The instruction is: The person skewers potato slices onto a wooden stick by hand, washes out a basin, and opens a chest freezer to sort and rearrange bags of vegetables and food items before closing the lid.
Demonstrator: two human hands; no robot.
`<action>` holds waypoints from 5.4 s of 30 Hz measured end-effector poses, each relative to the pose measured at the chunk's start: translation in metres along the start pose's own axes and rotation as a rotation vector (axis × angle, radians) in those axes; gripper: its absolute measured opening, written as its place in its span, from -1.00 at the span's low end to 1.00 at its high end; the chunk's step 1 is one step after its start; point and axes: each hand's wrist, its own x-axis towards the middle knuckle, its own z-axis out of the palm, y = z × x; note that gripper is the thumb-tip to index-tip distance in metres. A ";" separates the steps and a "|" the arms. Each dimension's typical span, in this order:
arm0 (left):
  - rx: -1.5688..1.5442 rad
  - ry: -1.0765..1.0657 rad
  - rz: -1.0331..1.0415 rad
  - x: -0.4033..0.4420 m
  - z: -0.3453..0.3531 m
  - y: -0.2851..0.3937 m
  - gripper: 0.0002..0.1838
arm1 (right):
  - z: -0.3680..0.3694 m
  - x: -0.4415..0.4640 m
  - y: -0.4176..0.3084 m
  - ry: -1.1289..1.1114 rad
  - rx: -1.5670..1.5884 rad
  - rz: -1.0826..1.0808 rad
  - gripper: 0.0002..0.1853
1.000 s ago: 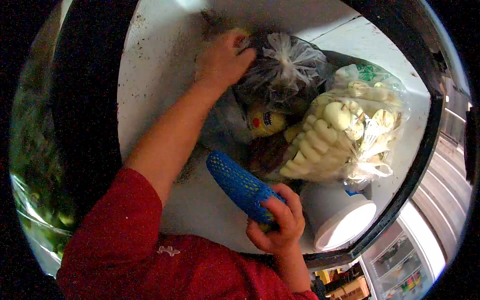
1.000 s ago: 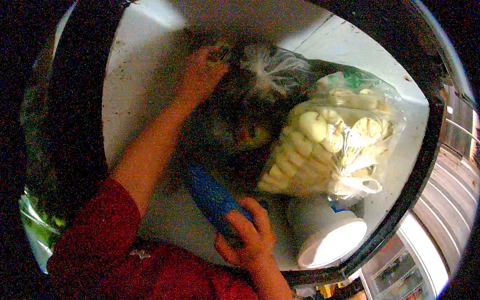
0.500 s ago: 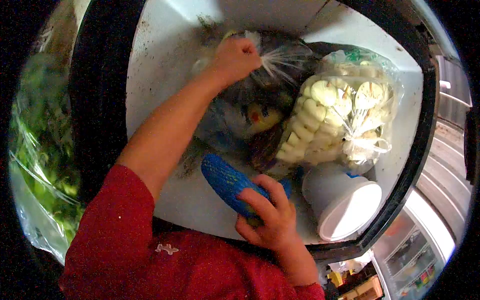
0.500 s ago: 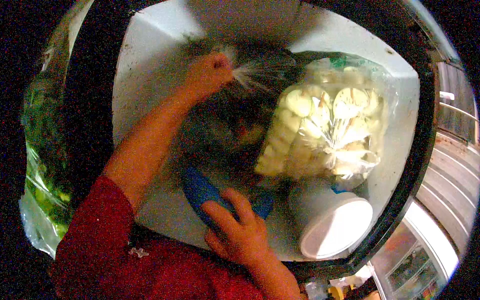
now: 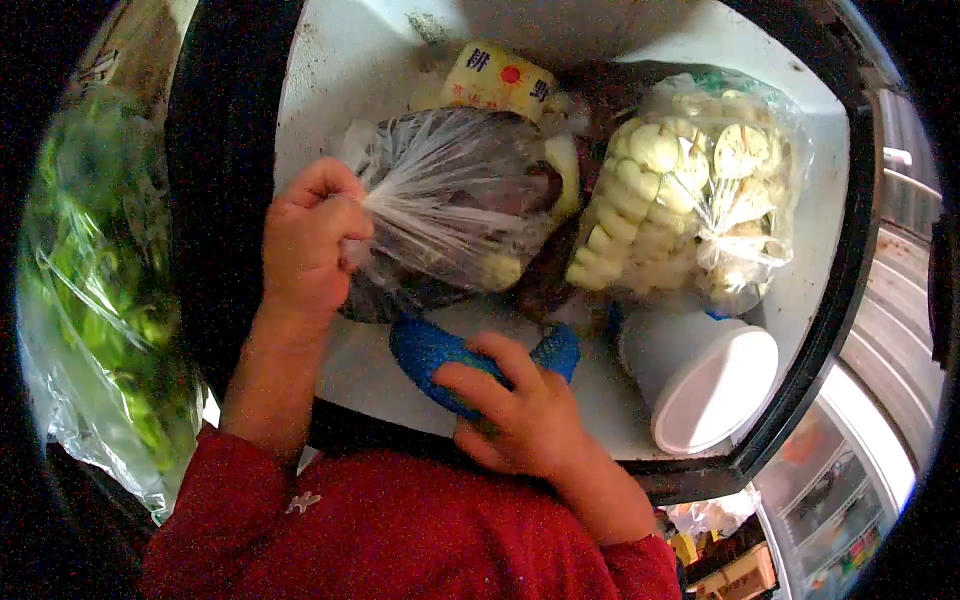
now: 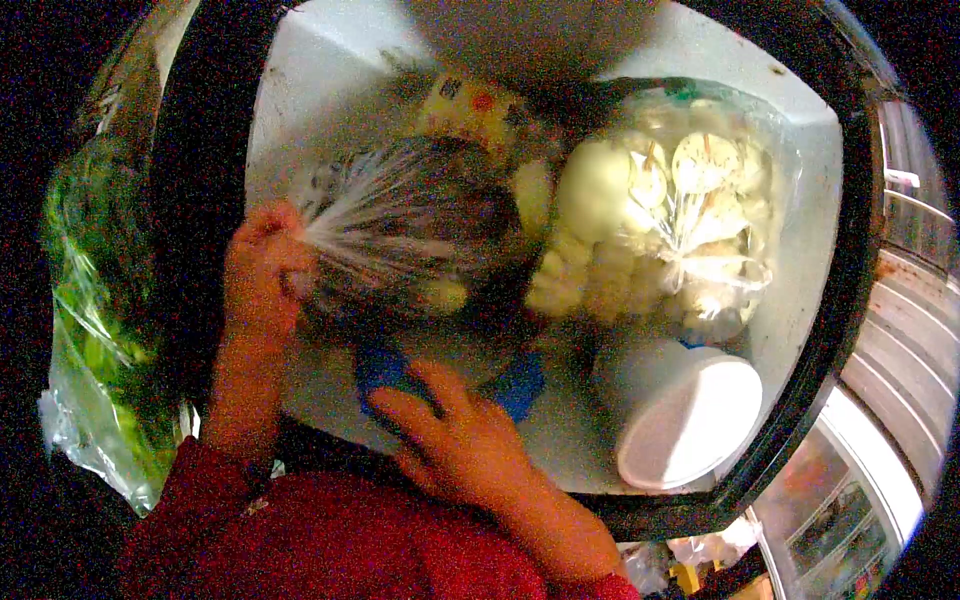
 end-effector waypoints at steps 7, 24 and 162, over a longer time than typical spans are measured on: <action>0.126 -0.097 0.107 -0.062 -0.014 0.049 -0.92 | 0.005 -0.008 -0.008 -0.252 0.166 -0.233 -0.42; 0.414 -0.127 0.185 -0.018 -0.046 -0.078 -0.88 | -0.001 -0.014 -0.010 -0.274 0.072 -0.242 -0.48; -0.832 -0.171 0.267 -0.218 -0.251 0.027 -0.03 | -0.044 0.077 -0.155 0.233 0.978 -0.158 -0.81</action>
